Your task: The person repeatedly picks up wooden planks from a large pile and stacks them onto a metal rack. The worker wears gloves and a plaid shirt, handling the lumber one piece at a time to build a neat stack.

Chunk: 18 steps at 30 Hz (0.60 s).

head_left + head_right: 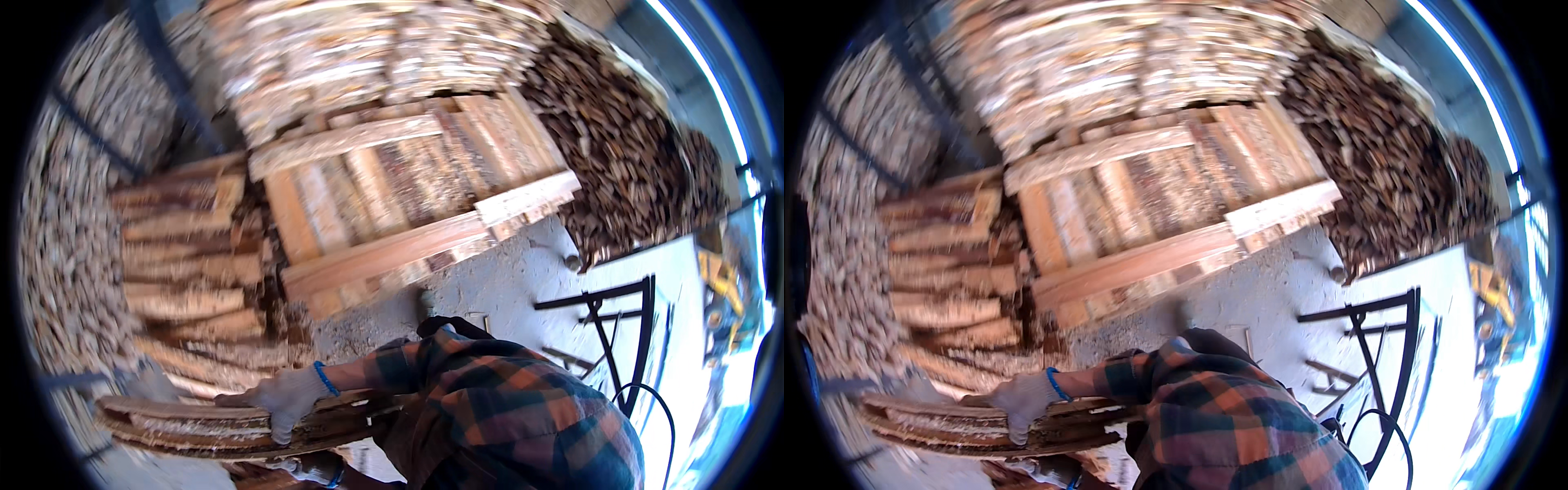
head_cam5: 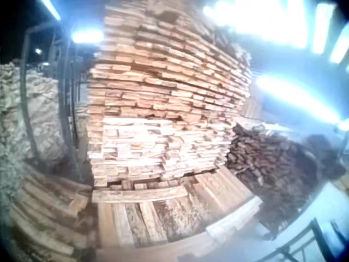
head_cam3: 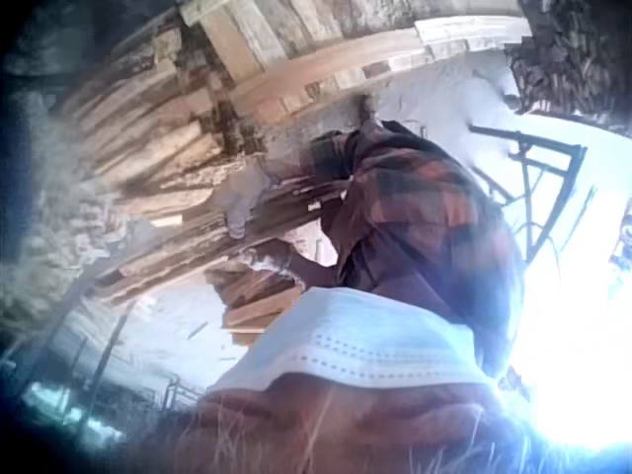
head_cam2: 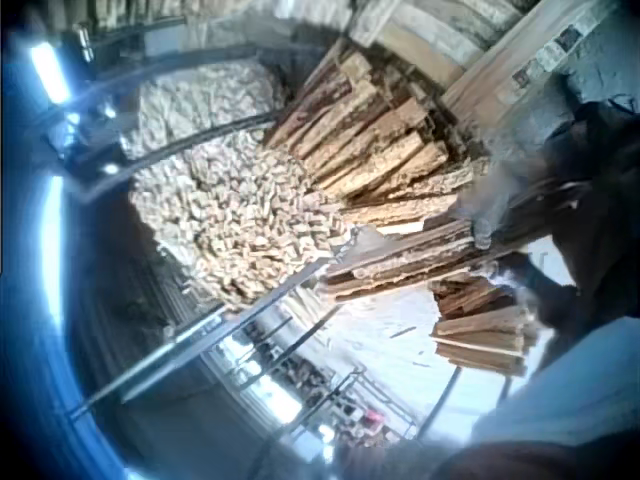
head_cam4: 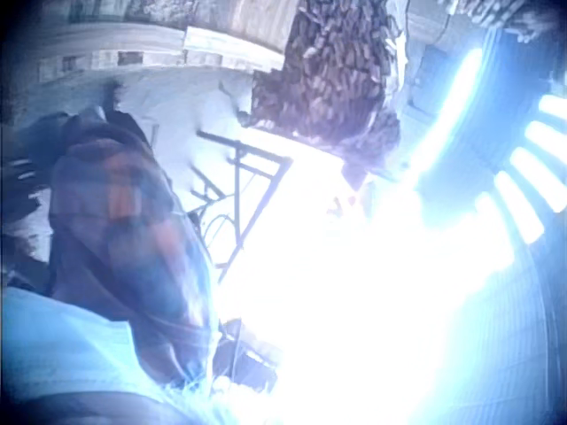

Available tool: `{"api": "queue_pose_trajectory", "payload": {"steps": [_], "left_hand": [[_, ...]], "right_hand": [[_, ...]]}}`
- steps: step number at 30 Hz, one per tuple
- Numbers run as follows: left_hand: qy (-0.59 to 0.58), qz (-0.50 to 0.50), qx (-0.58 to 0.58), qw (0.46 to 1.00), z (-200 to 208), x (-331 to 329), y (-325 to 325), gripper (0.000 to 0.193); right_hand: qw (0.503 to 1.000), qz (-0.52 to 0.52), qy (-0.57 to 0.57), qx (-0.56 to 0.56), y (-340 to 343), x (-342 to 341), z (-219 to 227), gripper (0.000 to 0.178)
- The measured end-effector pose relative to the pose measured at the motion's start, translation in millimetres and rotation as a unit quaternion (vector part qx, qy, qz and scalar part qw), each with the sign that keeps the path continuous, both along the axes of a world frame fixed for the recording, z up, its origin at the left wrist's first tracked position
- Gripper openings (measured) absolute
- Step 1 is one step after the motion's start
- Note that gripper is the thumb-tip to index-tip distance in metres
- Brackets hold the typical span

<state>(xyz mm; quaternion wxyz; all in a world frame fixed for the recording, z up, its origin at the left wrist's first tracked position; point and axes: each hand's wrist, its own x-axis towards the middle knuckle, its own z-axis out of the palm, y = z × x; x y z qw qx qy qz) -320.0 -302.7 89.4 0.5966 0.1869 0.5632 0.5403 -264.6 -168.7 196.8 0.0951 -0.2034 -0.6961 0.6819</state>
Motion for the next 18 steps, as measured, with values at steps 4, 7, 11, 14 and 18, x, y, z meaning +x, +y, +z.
{"api": "queue_pose_trajectory", "payload": {"steps": [4, 7, 11, 14, 18], "left_hand": [[0.074, -0.154, 0.075, 0.983, 40, 99, 133, 0.030], [0.101, -0.221, 0.085, 0.966, 40, 168, 205, 0.028], [0.146, -0.238, 0.074, 0.957, 15, 193, 265, 0.027], [0.152, -0.196, 0.109, 0.962, 4, 163, 304, 0.026], [-0.022, -0.142, 0.096, 0.985, -52, 141, 320, 0.025]], "right_hand": [[0.954, -0.099, 0.135, 0.248, 69, 93, 90, 0.111], [0.931, -0.158, 0.086, 0.316, 110, 208, 122, 0.105], [0.869, -0.323, 0.043, 0.373, 137, 320, 84, 0.101], [0.854, -0.429, 0.029, 0.294, 154, 359, 13, 0.097], [0.865, -0.490, 0.006, 0.104, 141, 402, 1, 0.056]]}}
